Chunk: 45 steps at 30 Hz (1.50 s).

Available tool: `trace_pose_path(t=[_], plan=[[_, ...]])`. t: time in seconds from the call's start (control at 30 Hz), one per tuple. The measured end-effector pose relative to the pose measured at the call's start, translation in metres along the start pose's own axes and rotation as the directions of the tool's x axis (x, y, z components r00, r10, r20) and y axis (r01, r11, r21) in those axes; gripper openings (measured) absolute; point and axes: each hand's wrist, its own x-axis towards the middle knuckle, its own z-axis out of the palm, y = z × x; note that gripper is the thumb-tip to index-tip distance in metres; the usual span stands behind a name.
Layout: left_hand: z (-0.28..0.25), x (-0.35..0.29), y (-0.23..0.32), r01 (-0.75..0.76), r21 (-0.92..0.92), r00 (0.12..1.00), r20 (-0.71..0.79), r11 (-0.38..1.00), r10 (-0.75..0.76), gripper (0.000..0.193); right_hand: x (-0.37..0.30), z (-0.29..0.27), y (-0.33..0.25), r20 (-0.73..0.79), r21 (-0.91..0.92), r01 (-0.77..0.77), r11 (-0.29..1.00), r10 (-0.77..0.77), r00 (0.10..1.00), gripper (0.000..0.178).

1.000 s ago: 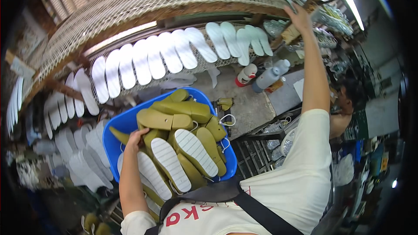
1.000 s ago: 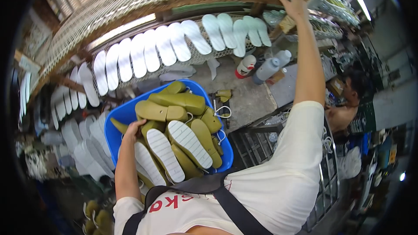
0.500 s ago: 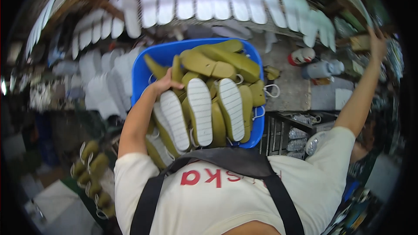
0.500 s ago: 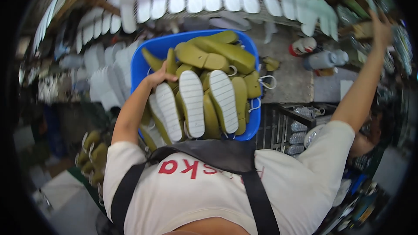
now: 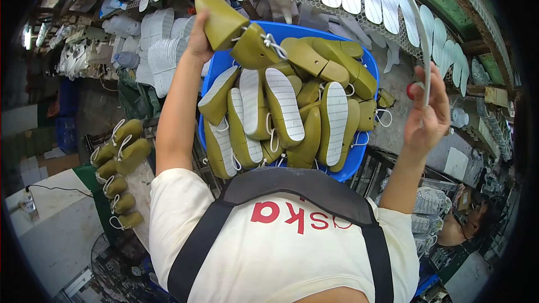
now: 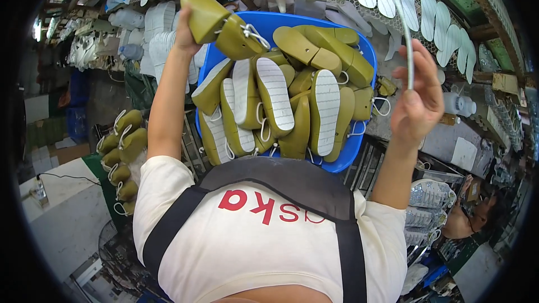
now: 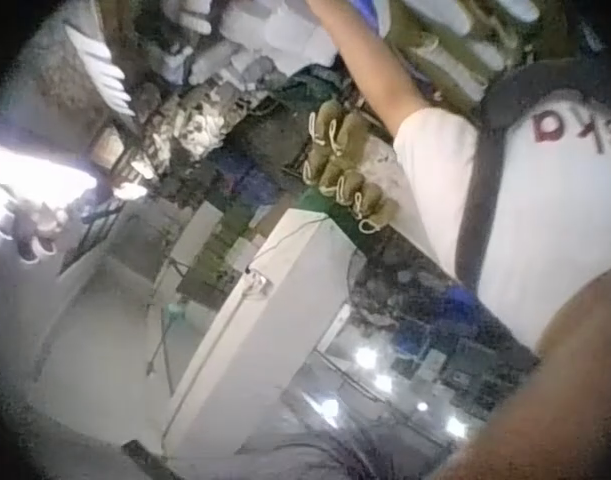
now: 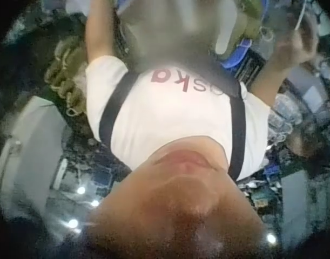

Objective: Attaching insoles to shoe lasts using a handheld pneumatic stapler.

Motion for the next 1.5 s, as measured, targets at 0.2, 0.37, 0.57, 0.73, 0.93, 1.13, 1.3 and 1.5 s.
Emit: trace_pose_path(t=[0.2, 0.37, 0.57, 0.73, 0.93, 1.13, 1.3, 1.5], plan=[[0.091, -0.102, -0.03, -0.066, -0.452, 0.897, 0.364, 0.89, 0.252, 0.087, -0.04, 0.052, 0.001, 0.117, 0.227, -0.183, 0.957, 0.16, 0.98, 0.05], [0.134, -0.212, -0.102, 0.516, -0.68, 0.838, 0.528, 0.52, -0.141, 0.067, -0.08, 0.067, 0.007, 0.148, 0.287, -0.333, 0.898, 0.301, 0.942, 0.054], [0.123, -0.283, -0.13, 0.525, -0.241, 0.851, 0.157, 0.816, -0.501, 0.053, -0.128, 0.061, -0.002, 0.209, 0.224, -0.474, 0.852, 0.433, 0.877, 0.053], [0.109, -0.311, -0.117, 0.587, -0.353, 0.799, 0.402, 0.729, -0.448, 0.062, -0.145, 0.06, -0.031, 0.422, -0.133, -0.267, 0.954, 0.299, 0.856, 0.05], [0.123, -0.271, -0.141, -0.135, -0.258, 0.989, 0.024, 0.957, 0.146, 0.065, -0.177, 0.089, -0.031, 0.513, -0.339, 0.082, 0.937, 0.111, 0.851, 0.051], [0.15, -0.279, -0.111, 0.042, 0.01, 0.953, 0.299, 0.999, -0.043, 0.075, -0.18, 0.072, -0.015, 0.166, 0.279, -0.194, 0.94, 0.152, 0.974, 0.055], [0.163, -0.31, -0.133, 0.112, 0.229, 0.867, 0.454, 0.967, -0.208, 0.1, -0.112, 0.053, -0.033, 0.681, 0.3, -0.835, 0.462, 0.509, 0.526, 0.066], [0.168, -0.314, -0.124, 0.024, 0.338, 0.816, 0.537, 0.941, -0.213, 0.089, -0.131, 0.052, -0.042, 0.66, 0.389, -0.826, 0.409, 0.501, 0.559, 0.073]])
